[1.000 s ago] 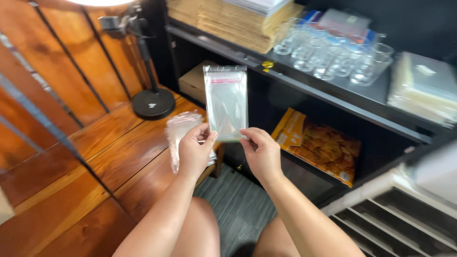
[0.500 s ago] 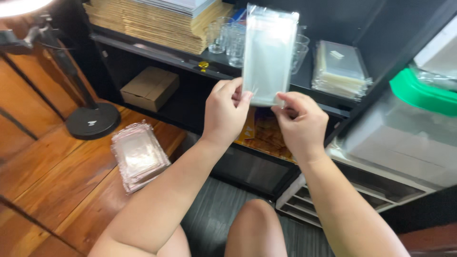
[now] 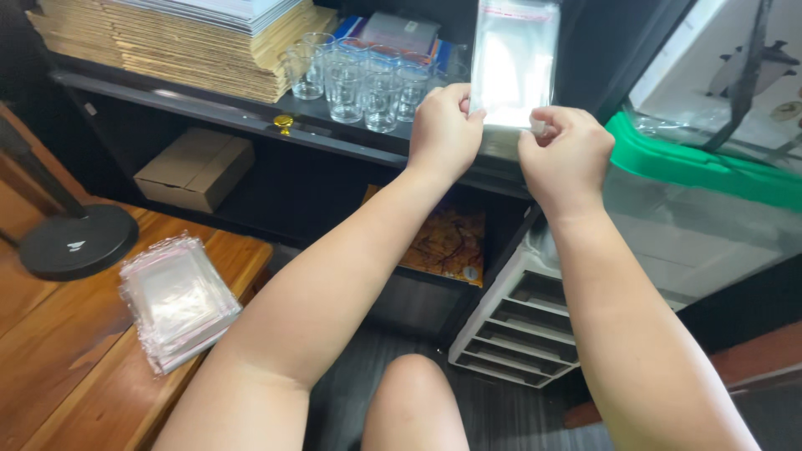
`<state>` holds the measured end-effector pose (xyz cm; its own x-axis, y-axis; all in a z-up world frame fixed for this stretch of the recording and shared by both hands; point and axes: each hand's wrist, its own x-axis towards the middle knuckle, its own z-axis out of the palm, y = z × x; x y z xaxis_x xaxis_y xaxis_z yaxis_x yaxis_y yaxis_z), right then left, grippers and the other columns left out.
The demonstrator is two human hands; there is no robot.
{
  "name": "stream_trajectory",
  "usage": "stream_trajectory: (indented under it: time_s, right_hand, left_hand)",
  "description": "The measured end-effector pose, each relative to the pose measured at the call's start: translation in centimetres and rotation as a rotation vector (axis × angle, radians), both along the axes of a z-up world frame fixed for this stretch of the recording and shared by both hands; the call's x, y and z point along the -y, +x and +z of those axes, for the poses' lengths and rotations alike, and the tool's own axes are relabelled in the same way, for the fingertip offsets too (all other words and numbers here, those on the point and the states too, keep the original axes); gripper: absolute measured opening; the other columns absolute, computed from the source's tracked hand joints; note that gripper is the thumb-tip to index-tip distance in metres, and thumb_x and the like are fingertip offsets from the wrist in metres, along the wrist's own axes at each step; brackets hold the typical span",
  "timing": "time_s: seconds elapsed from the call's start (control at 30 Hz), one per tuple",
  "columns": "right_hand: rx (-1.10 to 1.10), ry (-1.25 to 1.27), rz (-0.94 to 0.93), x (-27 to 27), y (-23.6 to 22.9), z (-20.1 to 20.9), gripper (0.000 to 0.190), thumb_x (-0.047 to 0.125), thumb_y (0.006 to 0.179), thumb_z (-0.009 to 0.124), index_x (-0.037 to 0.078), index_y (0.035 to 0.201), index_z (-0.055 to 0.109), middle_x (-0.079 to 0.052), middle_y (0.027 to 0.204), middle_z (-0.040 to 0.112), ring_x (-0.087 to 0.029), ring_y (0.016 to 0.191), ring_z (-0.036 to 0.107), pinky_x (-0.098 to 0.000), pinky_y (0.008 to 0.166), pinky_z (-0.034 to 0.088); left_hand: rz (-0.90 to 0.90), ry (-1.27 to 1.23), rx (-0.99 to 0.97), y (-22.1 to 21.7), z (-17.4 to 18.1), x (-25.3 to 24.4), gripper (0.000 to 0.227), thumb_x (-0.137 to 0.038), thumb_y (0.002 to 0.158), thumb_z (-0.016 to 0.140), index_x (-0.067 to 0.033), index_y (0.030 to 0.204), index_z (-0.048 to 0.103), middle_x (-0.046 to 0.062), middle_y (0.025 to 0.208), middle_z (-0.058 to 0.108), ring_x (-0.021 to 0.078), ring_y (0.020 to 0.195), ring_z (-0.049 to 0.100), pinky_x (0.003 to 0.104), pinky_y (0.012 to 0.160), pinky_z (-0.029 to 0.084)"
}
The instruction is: The person repeatedly picks up stacks of clear plastic containers from a wooden bench and places them onto a nearby shelf. The action is repeated multiple times, moving the containers from the bench to the shelf.
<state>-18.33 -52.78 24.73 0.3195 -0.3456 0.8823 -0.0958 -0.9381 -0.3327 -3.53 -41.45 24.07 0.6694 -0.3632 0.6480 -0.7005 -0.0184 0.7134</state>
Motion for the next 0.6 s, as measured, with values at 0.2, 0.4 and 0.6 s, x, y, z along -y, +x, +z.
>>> stream_trajectory:
  time_s: [0.2,0.4,0.6]
  right_hand:
    - [-0.112,-0.188,-0.183,3.0,0.9,0.7,0.029,0.007,0.077,0.064,0.004,0.099,0.083,-0.011,0.097,0.078,-0.029,0.097,0.071,-0.0399,0.087,0.055]
    - [-0.221,-0.195,-0.265,4.7,1.5,0.1,0.028,0.009,0.082,0.064,0.005,0.101,0.084,-0.015,0.102,0.073,-0.035,0.088,0.07,-0.044,0.08,0.056]
    - [-0.347,-0.273,-0.439,3.7,1.5,-0.7,0.014,0.01,0.082,0.063,0.012,0.071,0.072,-0.008,0.08,0.062,-0.037,0.057,0.061,-0.0469,0.046,0.047]
  left_hand:
    - [-0.077,0.118,-0.188,-2.0,3.8,1.6,0.006,-0.015,0.088,0.067,-0.0104,0.09,0.07,0.002,0.078,0.062,0.0256,0.078,0.06,0.04,0.069,0.047]
    - [-0.053,0.196,-0.218,-1.7,3.3,3.5,0.039,-0.019,0.089,0.068,-0.0207,0.128,0.067,0.009,0.121,0.076,0.03,0.114,0.069,0.043,0.093,0.055]
    - [-0.073,0.269,-0.259,-2.6,3.7,2.2,0.015,-0.022,0.092,0.064,-0.0183,0.093,0.079,0.004,0.101,0.077,0.0252,0.096,0.071,0.039,0.083,0.056]
